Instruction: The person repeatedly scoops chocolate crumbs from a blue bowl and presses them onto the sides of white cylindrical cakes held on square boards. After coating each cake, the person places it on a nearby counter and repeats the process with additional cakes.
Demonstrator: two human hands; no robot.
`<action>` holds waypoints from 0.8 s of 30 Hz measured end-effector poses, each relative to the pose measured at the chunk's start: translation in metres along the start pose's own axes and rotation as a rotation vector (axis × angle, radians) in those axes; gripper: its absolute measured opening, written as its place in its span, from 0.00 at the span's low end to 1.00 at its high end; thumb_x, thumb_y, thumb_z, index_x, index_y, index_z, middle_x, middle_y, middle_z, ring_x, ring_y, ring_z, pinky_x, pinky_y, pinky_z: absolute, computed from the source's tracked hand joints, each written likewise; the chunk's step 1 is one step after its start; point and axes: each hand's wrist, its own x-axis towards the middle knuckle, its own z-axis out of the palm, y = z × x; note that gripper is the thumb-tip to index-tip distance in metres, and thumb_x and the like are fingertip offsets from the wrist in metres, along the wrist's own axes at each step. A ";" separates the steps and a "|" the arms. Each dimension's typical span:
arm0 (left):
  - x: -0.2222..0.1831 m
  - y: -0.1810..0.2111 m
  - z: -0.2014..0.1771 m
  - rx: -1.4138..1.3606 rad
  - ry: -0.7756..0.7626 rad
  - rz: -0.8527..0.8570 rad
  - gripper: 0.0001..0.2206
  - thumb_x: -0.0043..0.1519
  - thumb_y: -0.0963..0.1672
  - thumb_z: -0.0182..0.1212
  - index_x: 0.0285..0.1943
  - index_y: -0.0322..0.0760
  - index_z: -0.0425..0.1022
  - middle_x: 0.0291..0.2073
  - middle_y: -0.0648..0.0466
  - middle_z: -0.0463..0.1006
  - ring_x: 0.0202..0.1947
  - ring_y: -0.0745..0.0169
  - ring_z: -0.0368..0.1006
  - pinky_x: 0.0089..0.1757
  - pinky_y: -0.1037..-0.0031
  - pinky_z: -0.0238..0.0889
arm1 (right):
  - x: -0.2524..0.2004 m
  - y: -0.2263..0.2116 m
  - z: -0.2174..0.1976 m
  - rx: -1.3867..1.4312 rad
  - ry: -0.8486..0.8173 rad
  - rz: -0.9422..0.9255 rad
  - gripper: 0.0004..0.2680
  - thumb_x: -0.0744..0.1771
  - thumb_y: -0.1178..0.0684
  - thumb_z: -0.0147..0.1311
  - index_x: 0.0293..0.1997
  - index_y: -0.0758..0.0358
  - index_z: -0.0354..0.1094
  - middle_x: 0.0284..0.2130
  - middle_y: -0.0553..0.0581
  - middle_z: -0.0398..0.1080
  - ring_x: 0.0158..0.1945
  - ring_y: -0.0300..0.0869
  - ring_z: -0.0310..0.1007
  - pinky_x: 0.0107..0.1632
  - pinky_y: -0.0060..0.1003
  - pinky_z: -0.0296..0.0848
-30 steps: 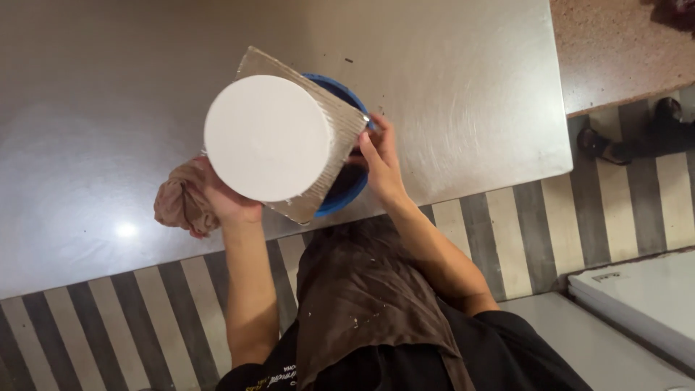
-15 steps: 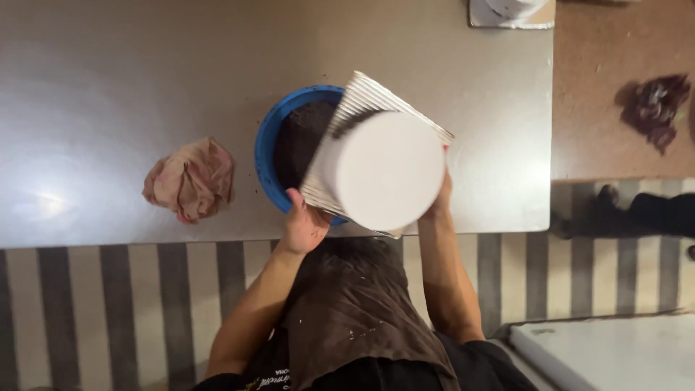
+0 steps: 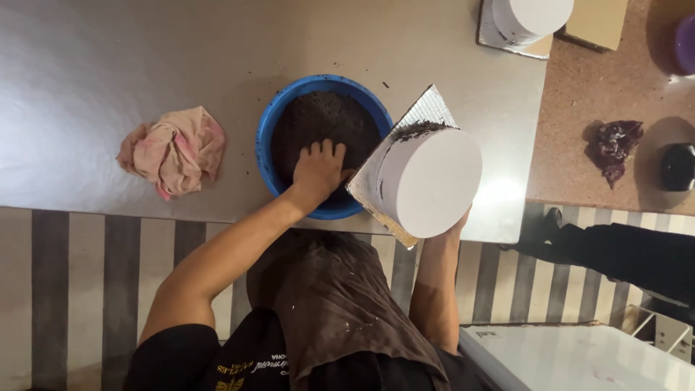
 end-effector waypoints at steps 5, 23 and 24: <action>0.014 -0.019 -0.045 -0.680 0.069 -0.175 0.18 0.69 0.53 0.54 0.43 0.34 0.76 0.31 0.42 0.80 0.28 0.46 0.78 0.32 0.57 0.71 | 0.005 0.004 -0.017 -0.034 0.025 -0.029 0.18 0.73 0.49 0.40 0.70 0.72 0.57 0.58 0.66 0.70 0.56 0.51 0.76 0.55 0.44 0.80; 0.045 0.026 -0.108 -1.816 0.218 0.161 0.19 0.72 0.46 0.48 0.57 0.24 0.79 0.50 0.45 0.83 0.54 0.57 0.78 0.58 0.69 0.69 | 0.005 0.030 0.001 -0.037 -0.005 0.061 0.18 0.72 0.52 0.42 0.70 0.73 0.57 0.58 0.66 0.70 0.57 0.52 0.75 0.56 0.44 0.79; 0.042 0.028 -0.111 -1.762 0.221 0.210 0.20 0.73 0.48 0.49 0.59 0.24 0.78 0.51 0.45 0.83 0.55 0.57 0.77 0.58 0.69 0.68 | 0.006 0.031 0.001 -0.027 0.003 0.065 0.18 0.72 0.51 0.42 0.70 0.72 0.57 0.58 0.66 0.70 0.58 0.52 0.75 0.57 0.45 0.78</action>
